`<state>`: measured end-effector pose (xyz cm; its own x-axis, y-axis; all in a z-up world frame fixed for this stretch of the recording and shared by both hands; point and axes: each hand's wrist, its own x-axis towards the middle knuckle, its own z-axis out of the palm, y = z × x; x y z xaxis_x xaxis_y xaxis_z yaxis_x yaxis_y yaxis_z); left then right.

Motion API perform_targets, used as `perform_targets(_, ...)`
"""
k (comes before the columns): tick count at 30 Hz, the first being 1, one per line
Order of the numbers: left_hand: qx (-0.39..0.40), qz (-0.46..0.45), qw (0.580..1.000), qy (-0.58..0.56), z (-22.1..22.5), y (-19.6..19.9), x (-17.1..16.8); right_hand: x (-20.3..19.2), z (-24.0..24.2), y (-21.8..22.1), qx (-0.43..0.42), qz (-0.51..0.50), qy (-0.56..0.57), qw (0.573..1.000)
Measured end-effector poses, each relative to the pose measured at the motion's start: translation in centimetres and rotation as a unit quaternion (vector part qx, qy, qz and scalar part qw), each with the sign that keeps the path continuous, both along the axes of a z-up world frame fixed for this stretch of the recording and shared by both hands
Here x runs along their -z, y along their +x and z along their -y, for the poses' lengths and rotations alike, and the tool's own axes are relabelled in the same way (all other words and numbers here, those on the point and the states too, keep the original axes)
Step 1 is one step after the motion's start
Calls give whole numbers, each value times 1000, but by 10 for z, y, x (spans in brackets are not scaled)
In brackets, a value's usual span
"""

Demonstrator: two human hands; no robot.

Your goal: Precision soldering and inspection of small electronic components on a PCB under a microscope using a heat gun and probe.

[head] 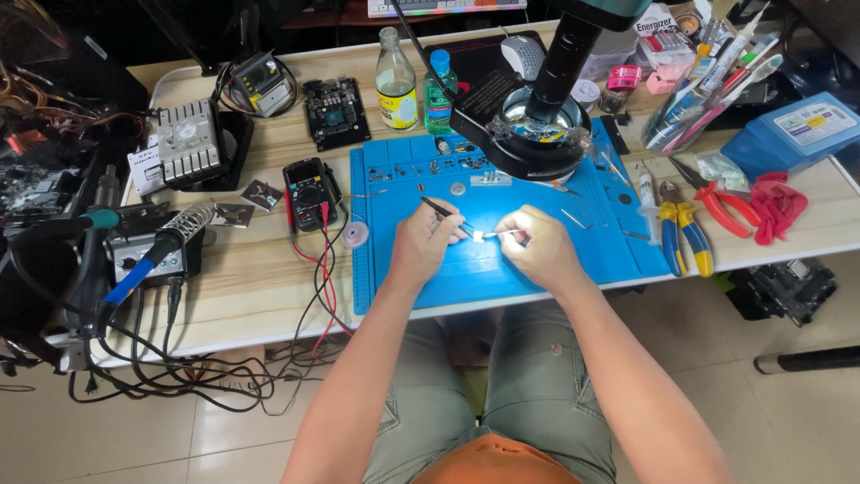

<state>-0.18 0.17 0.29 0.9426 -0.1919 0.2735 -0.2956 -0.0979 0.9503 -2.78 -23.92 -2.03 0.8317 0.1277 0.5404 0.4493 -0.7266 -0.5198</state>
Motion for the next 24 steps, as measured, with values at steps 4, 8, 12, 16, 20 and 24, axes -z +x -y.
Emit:
perform_targets(4, 3, -1, 1000, -9, 1, 1, 2, -6, -5, -4, -11, 3, -5, 1000)
perform_targets(8, 3, -2, 1000, -4, 1, 1, 0, 6, -1, 3, 4, 23, -24, 999)
perform_targets(12, 2, -3, 1000, -3, 0, 1, 1, 3, -4, 0, -15, 22, -9, 1000)
perform_targets(16, 3, -3, 1000, 0, 0, 0, 0, 1, -6, -1, 1, 34, -24, 999)
perform_targets(20, 1, 0, 1000, -1, 0, 1, 1, 4, -3, 1, 17, 53, -41, 998)
perform_targets(24, 0, 0, 1000, -6, 0, 0, -1, 1, -5, -1, 1, 46, -26, 999)
